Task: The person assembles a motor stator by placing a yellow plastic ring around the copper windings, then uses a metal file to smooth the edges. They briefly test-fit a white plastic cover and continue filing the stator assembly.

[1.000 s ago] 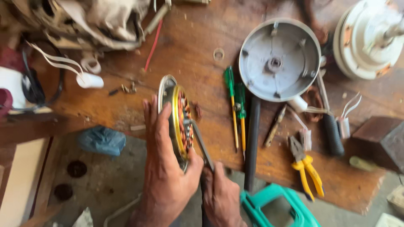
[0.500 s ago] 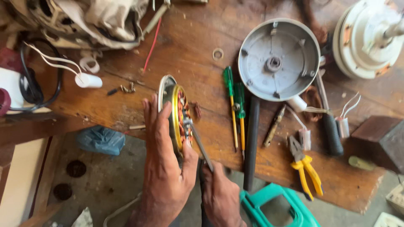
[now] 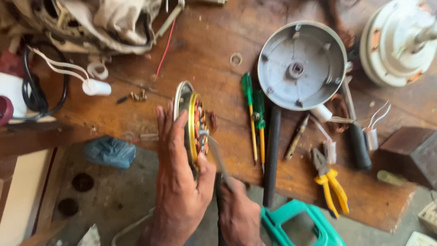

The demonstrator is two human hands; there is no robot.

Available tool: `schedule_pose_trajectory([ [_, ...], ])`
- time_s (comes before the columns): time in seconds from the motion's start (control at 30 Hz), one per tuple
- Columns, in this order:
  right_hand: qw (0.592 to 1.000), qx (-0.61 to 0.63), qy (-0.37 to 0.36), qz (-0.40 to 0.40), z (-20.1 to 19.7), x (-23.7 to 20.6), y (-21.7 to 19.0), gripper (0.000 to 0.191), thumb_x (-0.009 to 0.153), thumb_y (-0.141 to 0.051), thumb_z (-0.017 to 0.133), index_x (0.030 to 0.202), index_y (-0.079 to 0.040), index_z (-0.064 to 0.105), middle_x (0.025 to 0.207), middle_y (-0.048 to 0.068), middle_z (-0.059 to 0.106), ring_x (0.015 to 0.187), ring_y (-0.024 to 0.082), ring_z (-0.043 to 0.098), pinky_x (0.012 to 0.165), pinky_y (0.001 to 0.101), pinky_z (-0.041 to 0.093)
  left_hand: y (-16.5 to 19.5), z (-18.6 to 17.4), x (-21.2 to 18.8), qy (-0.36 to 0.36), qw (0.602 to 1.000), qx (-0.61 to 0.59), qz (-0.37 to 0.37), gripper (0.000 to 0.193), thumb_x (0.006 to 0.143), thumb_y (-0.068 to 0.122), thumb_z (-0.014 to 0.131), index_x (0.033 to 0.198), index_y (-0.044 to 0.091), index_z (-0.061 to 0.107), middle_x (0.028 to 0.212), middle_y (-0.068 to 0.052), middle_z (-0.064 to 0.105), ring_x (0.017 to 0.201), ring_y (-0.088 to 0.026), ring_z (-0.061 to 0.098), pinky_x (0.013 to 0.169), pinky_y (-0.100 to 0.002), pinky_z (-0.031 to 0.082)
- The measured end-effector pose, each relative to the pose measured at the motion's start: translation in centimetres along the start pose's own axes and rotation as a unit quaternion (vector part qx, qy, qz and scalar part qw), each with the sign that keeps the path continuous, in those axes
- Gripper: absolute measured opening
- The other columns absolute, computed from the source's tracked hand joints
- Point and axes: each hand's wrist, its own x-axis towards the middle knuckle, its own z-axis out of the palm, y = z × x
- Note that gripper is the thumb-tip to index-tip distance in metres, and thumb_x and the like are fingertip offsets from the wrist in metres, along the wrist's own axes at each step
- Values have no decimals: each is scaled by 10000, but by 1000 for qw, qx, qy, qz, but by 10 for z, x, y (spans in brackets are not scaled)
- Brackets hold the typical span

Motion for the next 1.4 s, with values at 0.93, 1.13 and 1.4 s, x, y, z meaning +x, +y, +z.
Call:
schedule_pose_trajectory([
  [0.93, 963, -178, 168, 115, -120, 31, 60, 390, 921, -184, 728, 1296, -92, 681, 942, 153, 718, 821, 293, 698, 751, 394, 546, -29, -25, 30, -39, 991, -126, -39, 462, 1070, 190, 589, 1482, -3, 511, 1402, -183, 694, 1265, -250, 709, 1052, -352, 559],
  [1.13, 928, -319, 175, 76, -148, 51, 81, 403, 984, -238, 755, 1362, -107, 703, 1108, 161, 660, 908, 326, 684, 788, 432, 544, -77, -43, 81, -245, 951, -163, -97, 573, 1025, 330, 596, 1548, 109, 519, 1246, -114, 765, 858, -175, 802, 680, -342, 625],
  [1.4, 924, -323, 203, -23, -125, 67, 28, 385, 911, -130, 764, 1283, -64, 688, 1236, 170, 640, 1078, 343, 654, 905, 434, 548, -83, -46, 91, -182, 952, -240, -48, 509, 1046, 250, 626, 1473, -11, 533, 1296, -127, 726, 1163, -137, 687, 1000, -282, 569],
])
